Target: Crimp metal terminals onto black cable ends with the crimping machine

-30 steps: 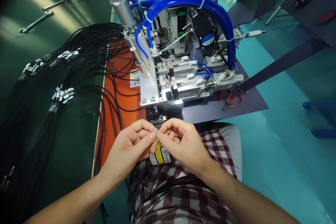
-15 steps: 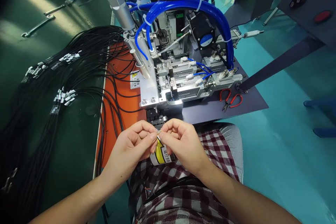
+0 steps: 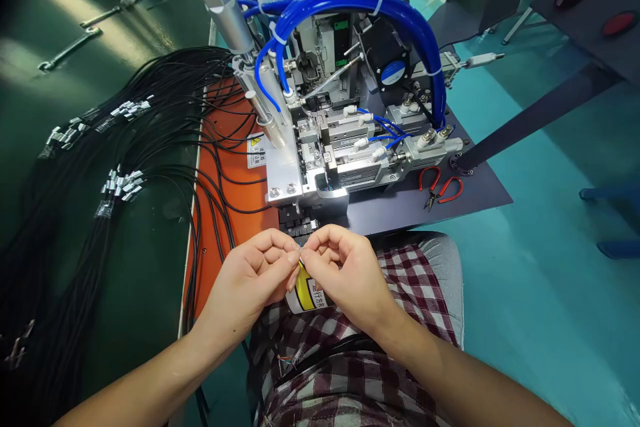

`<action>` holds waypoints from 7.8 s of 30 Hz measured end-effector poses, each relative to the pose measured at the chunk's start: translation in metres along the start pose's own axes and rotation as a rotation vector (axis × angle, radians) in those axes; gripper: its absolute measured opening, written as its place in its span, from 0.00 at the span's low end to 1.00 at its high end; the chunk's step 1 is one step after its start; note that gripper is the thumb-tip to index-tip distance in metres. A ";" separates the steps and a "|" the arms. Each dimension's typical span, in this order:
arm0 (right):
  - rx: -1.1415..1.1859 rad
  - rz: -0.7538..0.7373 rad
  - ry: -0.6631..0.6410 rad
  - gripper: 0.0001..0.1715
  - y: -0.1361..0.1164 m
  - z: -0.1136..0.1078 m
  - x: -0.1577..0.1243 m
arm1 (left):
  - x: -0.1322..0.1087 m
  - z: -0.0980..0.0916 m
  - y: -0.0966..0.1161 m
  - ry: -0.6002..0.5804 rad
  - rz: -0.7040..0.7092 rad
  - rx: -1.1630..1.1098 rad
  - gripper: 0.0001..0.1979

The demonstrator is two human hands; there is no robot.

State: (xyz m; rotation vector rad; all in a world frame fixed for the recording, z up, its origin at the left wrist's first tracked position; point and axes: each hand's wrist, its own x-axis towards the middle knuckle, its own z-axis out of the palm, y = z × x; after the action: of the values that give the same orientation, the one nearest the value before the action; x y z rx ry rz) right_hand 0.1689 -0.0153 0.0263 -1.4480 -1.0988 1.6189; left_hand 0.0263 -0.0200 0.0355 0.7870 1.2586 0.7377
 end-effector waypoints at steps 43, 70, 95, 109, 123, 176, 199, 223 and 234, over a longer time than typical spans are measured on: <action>0.053 -0.146 -0.076 0.11 0.013 -0.001 -0.017 | 0.000 -0.007 -0.006 -0.051 -0.036 -0.041 0.10; -0.020 -0.131 0.012 0.06 0.010 -0.006 -0.007 | 0.004 -0.008 -0.005 -0.091 -0.058 -0.062 0.09; 0.020 -0.064 0.060 0.07 0.009 -0.007 -0.010 | 0.002 -0.009 -0.007 -0.031 -0.014 0.047 0.09; -0.576 -0.453 -0.063 0.16 0.008 -0.010 0.001 | 0.003 -0.010 -0.008 -0.044 -0.005 0.070 0.10; -0.343 -0.477 -0.079 0.13 0.022 -0.016 0.006 | 0.003 -0.008 0.001 -0.078 -0.059 -0.081 0.10; -0.189 -0.211 -0.104 0.12 0.009 -0.017 0.002 | 0.003 -0.011 -0.008 -0.038 -0.024 0.046 0.11; -0.200 -0.376 -0.139 0.11 0.011 -0.015 0.014 | 0.004 -0.014 0.002 -0.083 -0.012 0.089 0.07; -0.191 -0.388 0.115 0.11 0.045 -0.011 0.050 | 0.035 -0.033 -0.021 0.129 0.921 1.055 0.13; -0.221 -0.429 0.122 0.10 0.050 -0.010 0.051 | 0.035 -0.032 -0.020 0.135 0.911 1.143 0.14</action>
State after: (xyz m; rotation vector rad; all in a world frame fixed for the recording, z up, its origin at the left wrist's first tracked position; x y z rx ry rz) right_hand 0.1741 0.0125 -0.0404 -1.3119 -1.4357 1.1243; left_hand 0.0013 0.0025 -0.0037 2.3724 1.3878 0.7305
